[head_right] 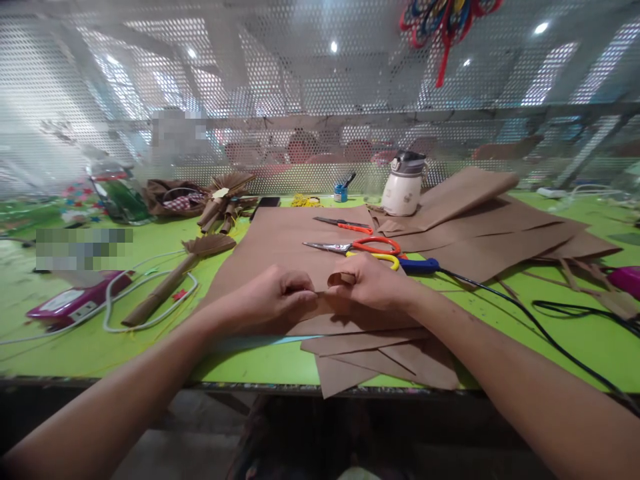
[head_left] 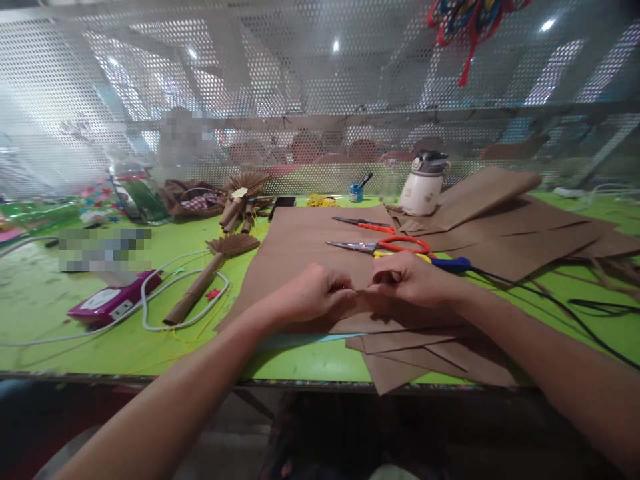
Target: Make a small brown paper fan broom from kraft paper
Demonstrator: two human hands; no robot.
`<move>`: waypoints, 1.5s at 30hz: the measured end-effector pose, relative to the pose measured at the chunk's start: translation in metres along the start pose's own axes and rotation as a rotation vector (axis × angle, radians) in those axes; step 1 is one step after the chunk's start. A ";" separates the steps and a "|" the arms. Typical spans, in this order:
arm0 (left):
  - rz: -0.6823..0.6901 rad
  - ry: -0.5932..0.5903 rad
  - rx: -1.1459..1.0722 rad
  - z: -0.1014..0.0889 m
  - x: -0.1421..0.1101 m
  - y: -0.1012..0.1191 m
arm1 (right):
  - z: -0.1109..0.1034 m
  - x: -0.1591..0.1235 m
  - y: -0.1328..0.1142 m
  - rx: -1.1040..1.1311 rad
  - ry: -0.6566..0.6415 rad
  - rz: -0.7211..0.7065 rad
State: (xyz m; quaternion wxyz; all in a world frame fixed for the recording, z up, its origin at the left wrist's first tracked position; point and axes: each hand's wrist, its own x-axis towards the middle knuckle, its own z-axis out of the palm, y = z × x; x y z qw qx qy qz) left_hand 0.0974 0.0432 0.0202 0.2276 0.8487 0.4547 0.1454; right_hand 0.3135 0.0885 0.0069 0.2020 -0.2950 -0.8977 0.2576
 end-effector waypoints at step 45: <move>-0.103 -0.333 -1.149 0.004 -0.002 -0.002 | -0.005 -0.011 -0.028 0.715 0.005 -0.019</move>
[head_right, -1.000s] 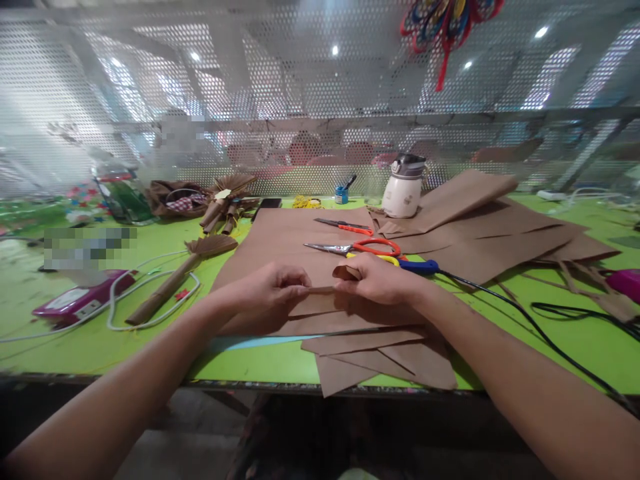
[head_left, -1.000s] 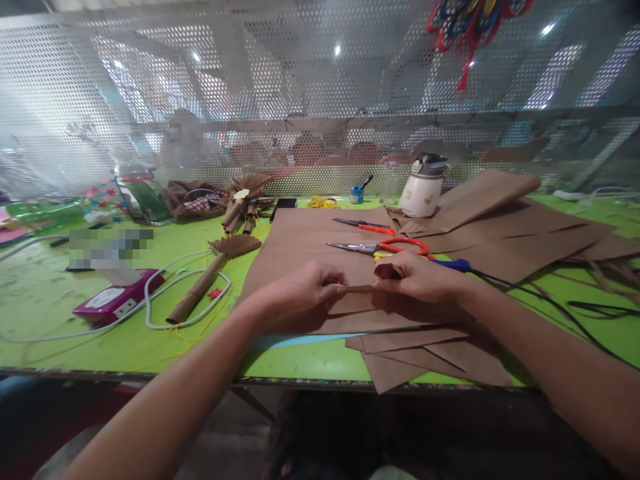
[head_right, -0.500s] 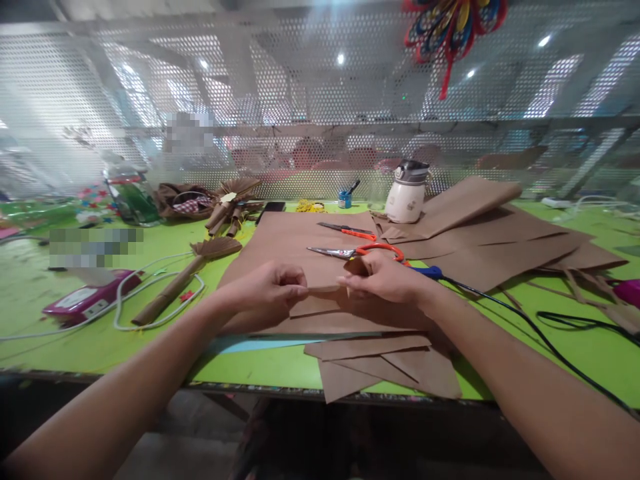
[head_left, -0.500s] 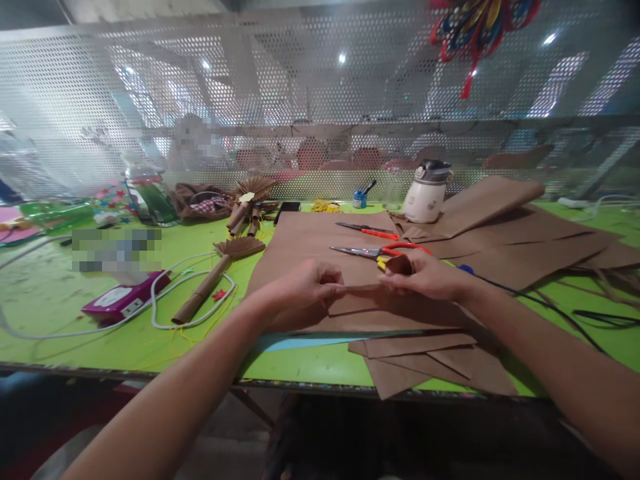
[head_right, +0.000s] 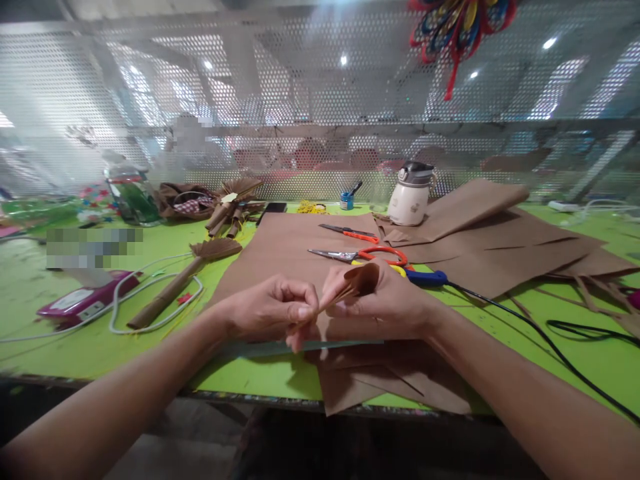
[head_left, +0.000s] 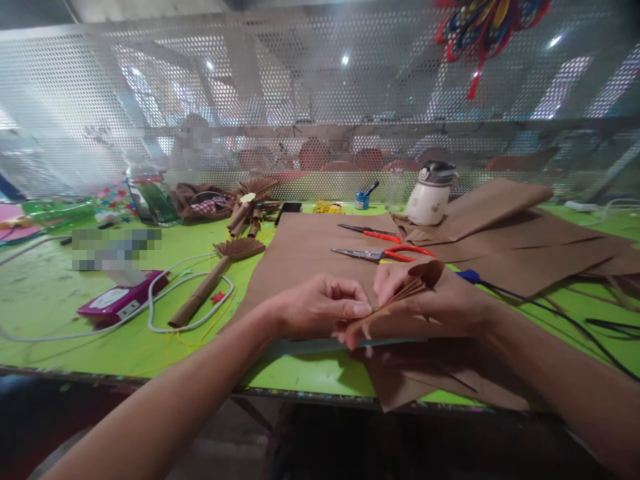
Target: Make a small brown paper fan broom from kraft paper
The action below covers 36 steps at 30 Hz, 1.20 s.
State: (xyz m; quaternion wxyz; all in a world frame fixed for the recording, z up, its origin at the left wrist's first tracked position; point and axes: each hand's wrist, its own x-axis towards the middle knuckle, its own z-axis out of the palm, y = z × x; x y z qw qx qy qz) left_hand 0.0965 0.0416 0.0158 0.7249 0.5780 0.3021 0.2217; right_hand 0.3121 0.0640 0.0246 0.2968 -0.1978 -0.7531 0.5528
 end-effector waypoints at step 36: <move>0.083 0.426 1.294 -0.021 0.016 -0.007 | -0.008 0.020 0.052 -0.923 -0.035 -0.053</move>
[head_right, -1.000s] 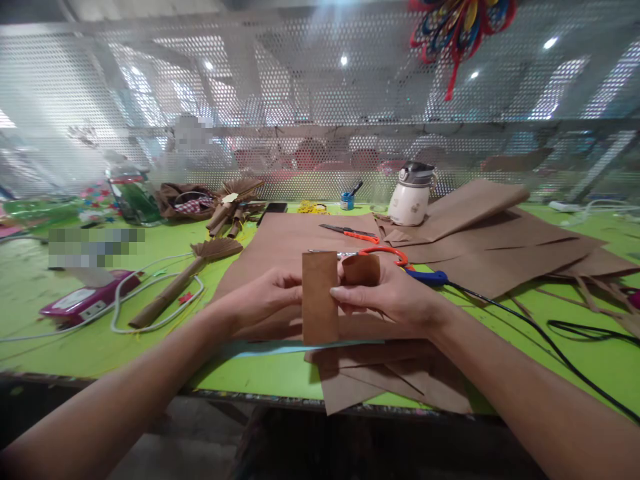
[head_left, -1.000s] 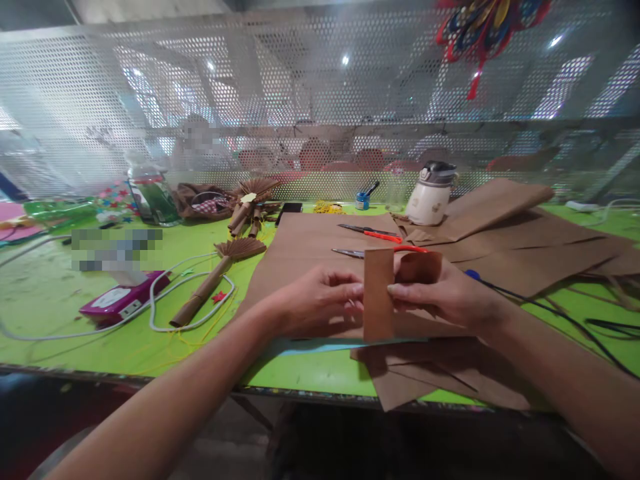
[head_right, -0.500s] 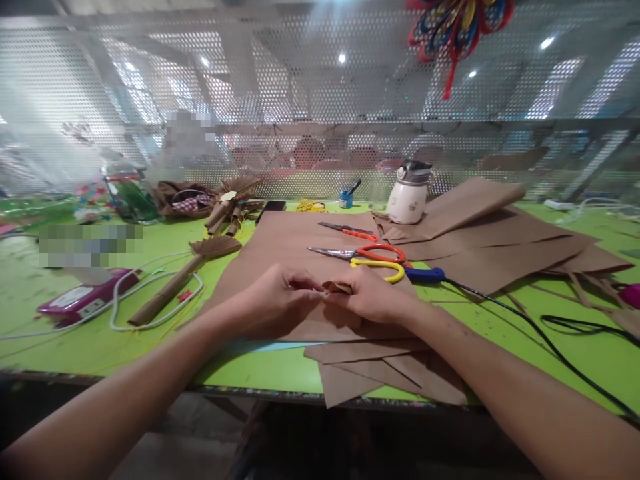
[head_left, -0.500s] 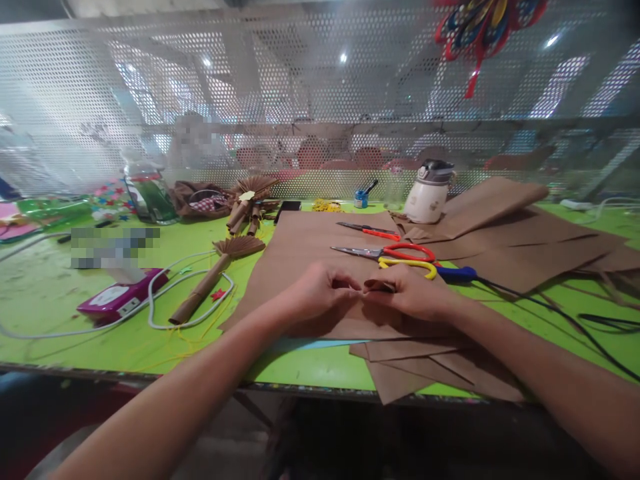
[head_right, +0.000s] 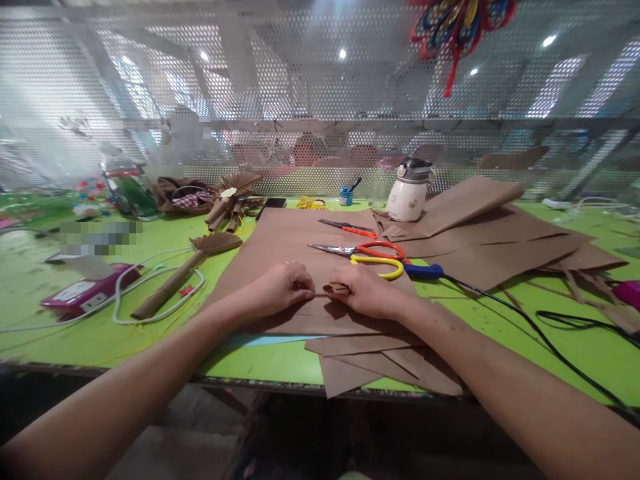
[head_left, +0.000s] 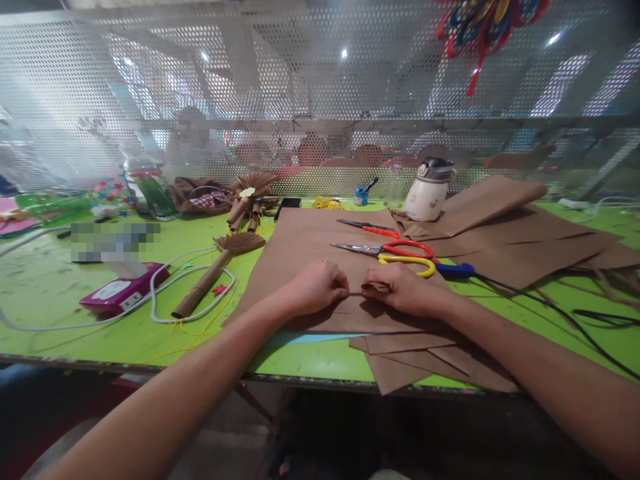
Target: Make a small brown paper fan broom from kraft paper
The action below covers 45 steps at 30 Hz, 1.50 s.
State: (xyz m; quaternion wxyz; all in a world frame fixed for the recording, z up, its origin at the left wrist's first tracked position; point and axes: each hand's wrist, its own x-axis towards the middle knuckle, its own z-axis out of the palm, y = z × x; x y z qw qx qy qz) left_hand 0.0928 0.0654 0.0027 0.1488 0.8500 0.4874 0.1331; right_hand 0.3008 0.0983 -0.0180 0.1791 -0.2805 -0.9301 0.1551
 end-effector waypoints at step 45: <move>-0.080 -0.219 -0.569 -0.014 -0.007 0.003 | -0.019 -0.016 -0.036 -0.595 0.138 -0.156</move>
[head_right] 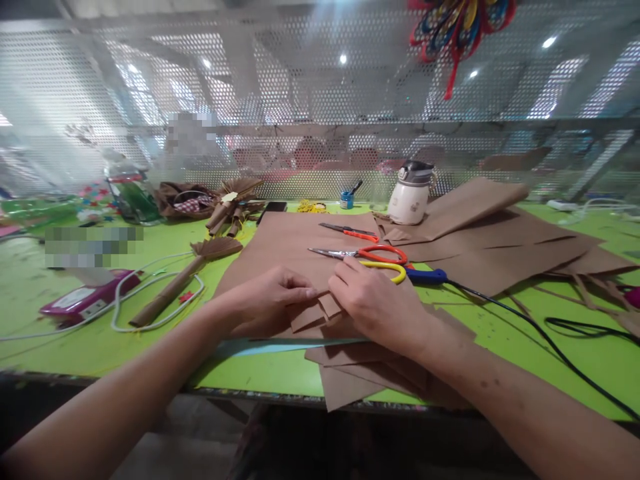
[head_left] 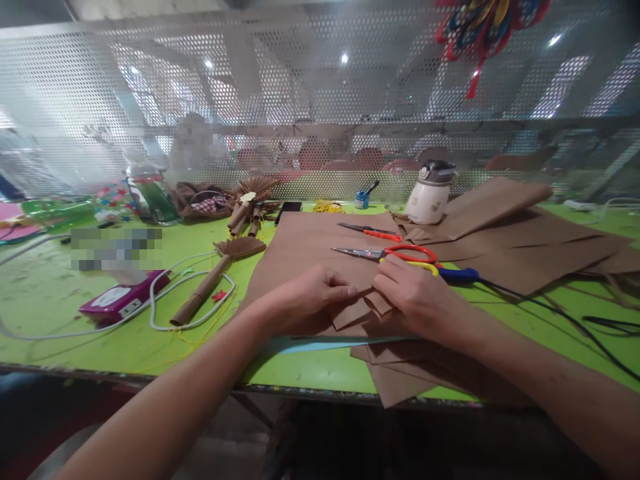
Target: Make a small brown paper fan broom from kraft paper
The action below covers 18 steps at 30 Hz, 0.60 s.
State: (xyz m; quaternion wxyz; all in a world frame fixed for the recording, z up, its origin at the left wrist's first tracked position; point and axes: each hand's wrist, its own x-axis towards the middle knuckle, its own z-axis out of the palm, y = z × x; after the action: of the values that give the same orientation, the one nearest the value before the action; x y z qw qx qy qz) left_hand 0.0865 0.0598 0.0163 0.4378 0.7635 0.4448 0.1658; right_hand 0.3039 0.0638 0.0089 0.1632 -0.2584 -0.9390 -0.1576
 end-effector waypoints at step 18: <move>0.067 0.096 0.275 0.013 0.001 0.004 | 0.000 0.005 0.015 0.698 -0.171 0.245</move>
State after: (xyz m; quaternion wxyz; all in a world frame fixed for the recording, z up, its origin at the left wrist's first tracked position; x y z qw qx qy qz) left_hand 0.0975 0.0536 0.0123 0.3015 0.8218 0.4582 0.1544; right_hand 0.3076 0.0783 0.0137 0.1803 -0.3098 -0.9085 0.2147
